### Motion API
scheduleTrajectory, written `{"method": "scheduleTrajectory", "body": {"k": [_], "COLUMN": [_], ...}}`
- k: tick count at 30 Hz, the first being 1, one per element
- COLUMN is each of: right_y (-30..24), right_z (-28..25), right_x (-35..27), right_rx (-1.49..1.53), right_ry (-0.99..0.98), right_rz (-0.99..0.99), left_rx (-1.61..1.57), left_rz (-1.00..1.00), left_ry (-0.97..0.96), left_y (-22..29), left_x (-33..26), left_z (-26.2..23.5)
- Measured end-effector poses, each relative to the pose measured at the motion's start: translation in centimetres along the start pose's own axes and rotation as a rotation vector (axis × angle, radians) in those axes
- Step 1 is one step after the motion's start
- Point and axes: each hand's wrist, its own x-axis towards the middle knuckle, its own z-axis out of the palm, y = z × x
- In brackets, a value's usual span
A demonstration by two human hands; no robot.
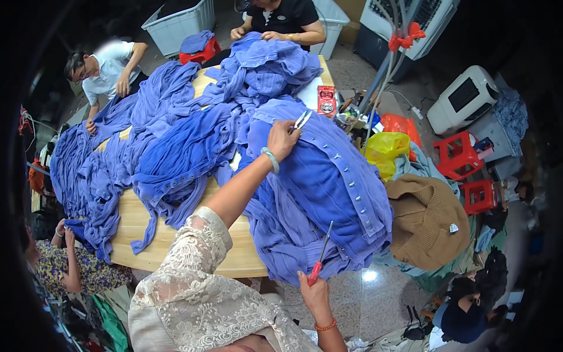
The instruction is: The person spreads out garment pieces on a table, trims threads along the edges using thread snips, and stacks the finished garments.
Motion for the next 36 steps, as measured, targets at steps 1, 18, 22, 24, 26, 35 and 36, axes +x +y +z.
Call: {"method": "scheduleTrajectory", "body": {"k": [1,18,22,24,26,35,36], "right_y": [0.0,-10.8,-14.8,-16.8,-17.2,-18.4,-17.6], "right_z": [0.2,10.1,14.0,16.1,19.3,23.0,21.5], "right_x": [0.2,3.4,6.7,9.1,11.1,7.1,6.2], "right_rx": [-0.047,0.211,0.357,0.444,0.740,0.703,0.710], "right_ry": [-0.003,-0.232,-0.262,-0.303,-0.405,-0.115,-0.133], "right_rz": [-0.004,-0.252,-0.293,-0.215,-0.085,0.153,0.161], "left_rx": [0.041,0.690,0.259,0.191,0.112,0.213,0.247], "left_rz": [0.048,0.148,0.180,0.192,0.182,0.253,0.277], "left_ry": [0.048,0.013,-0.086,-0.247,-0.353,-0.394,-0.358], "left_y": [-0.1,-16.3,-11.3,-10.2,-9.6,-12.8,-13.4], "left_x": [-0.4,-13.5,-17.6,-21.2,-24.7,-27.8,-26.9], "left_z": [-0.3,-30.7,-31.5,-31.3,-30.7,-34.0,-34.4]}}
